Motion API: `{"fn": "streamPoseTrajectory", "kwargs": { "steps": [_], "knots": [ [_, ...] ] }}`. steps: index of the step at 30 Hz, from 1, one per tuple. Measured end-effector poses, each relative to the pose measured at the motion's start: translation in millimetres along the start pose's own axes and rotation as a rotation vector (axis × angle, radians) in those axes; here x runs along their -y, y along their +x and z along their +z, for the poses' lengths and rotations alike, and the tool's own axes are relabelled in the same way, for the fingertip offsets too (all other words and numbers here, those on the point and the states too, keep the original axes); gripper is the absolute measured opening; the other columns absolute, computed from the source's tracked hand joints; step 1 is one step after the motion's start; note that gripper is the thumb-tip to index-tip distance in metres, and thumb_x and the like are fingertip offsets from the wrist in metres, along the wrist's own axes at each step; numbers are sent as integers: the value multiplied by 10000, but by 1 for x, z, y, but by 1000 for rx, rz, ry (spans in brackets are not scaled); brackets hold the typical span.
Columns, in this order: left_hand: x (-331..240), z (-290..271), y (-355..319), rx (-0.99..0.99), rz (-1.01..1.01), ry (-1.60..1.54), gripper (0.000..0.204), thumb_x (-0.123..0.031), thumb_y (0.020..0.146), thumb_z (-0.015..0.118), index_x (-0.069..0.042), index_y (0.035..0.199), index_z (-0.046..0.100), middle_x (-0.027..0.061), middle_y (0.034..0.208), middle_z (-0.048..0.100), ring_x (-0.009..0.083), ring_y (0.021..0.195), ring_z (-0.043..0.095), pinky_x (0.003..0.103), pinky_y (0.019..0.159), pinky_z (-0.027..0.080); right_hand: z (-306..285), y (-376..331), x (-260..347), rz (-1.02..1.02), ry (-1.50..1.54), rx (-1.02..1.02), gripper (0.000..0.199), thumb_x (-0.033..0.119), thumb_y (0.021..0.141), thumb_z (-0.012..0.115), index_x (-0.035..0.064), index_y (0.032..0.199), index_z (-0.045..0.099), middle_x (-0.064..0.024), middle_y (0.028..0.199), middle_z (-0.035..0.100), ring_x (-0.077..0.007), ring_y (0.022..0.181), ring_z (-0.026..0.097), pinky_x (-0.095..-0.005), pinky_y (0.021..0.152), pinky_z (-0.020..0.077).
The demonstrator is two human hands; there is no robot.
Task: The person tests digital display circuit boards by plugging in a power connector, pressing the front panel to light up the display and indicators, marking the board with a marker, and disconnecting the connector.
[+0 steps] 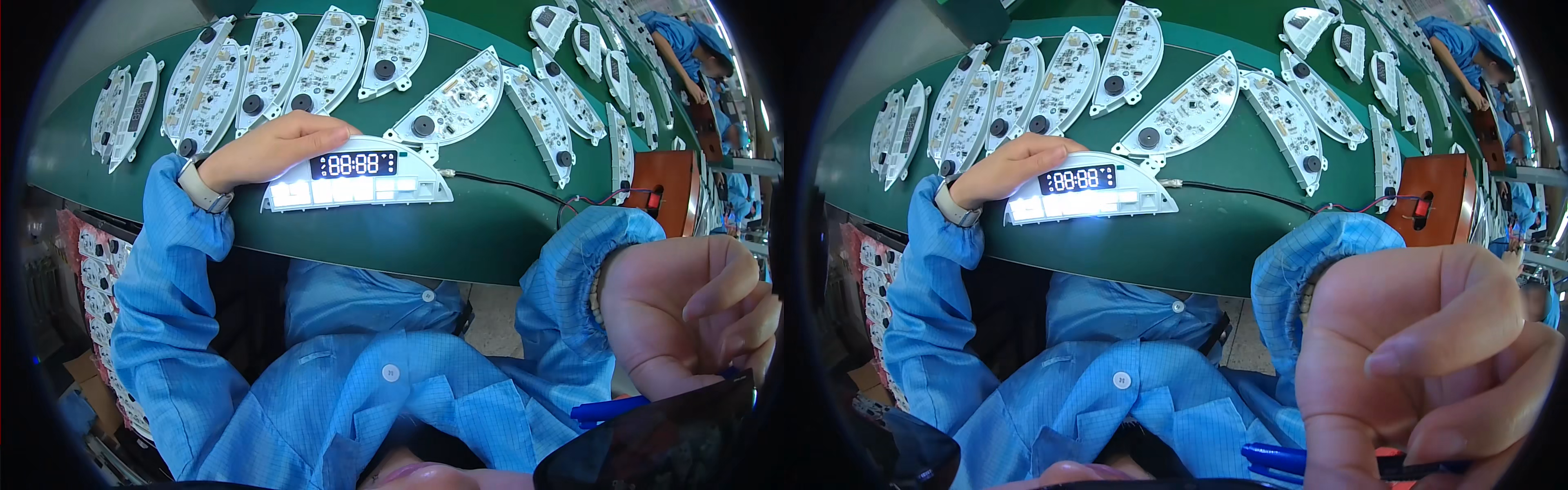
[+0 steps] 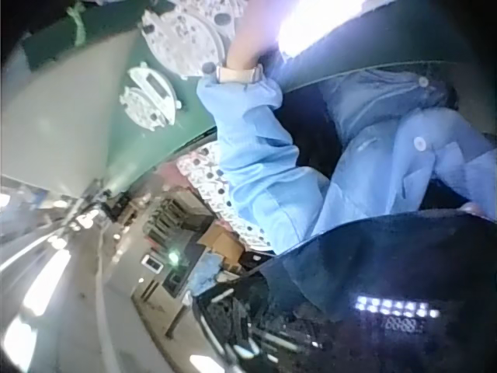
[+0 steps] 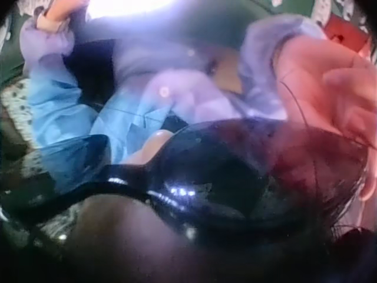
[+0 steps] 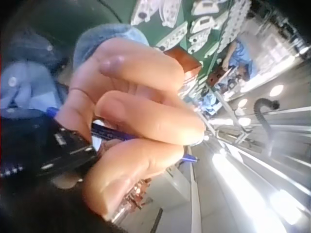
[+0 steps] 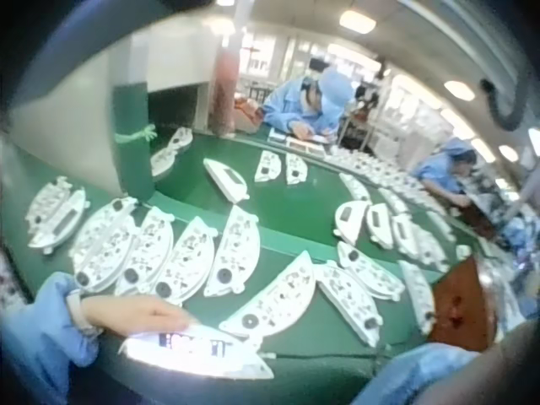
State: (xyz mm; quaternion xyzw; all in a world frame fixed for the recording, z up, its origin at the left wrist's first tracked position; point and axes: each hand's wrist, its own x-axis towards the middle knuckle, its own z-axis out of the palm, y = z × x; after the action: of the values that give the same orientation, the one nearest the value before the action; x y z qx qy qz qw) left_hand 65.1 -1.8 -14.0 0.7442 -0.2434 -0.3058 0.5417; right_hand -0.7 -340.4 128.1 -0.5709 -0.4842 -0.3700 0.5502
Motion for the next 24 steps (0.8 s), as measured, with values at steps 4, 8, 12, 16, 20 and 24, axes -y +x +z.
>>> {"fn": "streamPoseTrajectory", "kwargs": {
  "steps": [4,8,12,16,20,24],
  "knots": [
    [1,0,0,2,14,12,432,-336,1007,419,16,1185,594,89,997,662,131,860,587,240,801,461,1,0,-3,-5,3,0,189,184,805,691,187,993,701,92,1031,642,-53,812,510,-169,527,393],
    [1,-1,1,8,26,15,433,-334,1008,415,18,1185,593,95,987,663,133,852,588,243,790,464,4,0,-4,-10,6,0,191,192,804,693,188,995,701,92,1032,642,-53,812,510,-170,528,394],
    [1,-1,1,-3,17,32,434,-334,1008,413,18,1188,592,100,979,663,137,848,589,247,780,469,1,-1,-4,-16,10,0,194,199,803,695,188,997,701,92,1033,642,-53,812,510,-170,529,394],
    [0,-1,1,-6,17,40,439,-337,1006,416,24,1188,589,108,980,663,145,850,593,250,773,474,0,-1,-4,-22,12,-2,198,206,802,698,189,999,701,92,1034,642,-53,812,510,-171,530,395],
    [7,-2,0,-27,11,83,448,-342,1004,422,29,1197,582,121,996,660,160,864,599,251,780,476,2,-2,-5,-28,13,-2,201,213,801,700,189,1000,702,91,1035,643,-54,812,511,-171,532,396],
    [4,-2,0,-18,-1,76,454,-351,1001,424,23,1204,581,129,1014,656,171,878,601,253,788,475,0,-2,-5,-33,15,-3,205,221,800,702,190,1002,702,91,1036,643,-54,812,511,-171,533,397]
  ]
}}
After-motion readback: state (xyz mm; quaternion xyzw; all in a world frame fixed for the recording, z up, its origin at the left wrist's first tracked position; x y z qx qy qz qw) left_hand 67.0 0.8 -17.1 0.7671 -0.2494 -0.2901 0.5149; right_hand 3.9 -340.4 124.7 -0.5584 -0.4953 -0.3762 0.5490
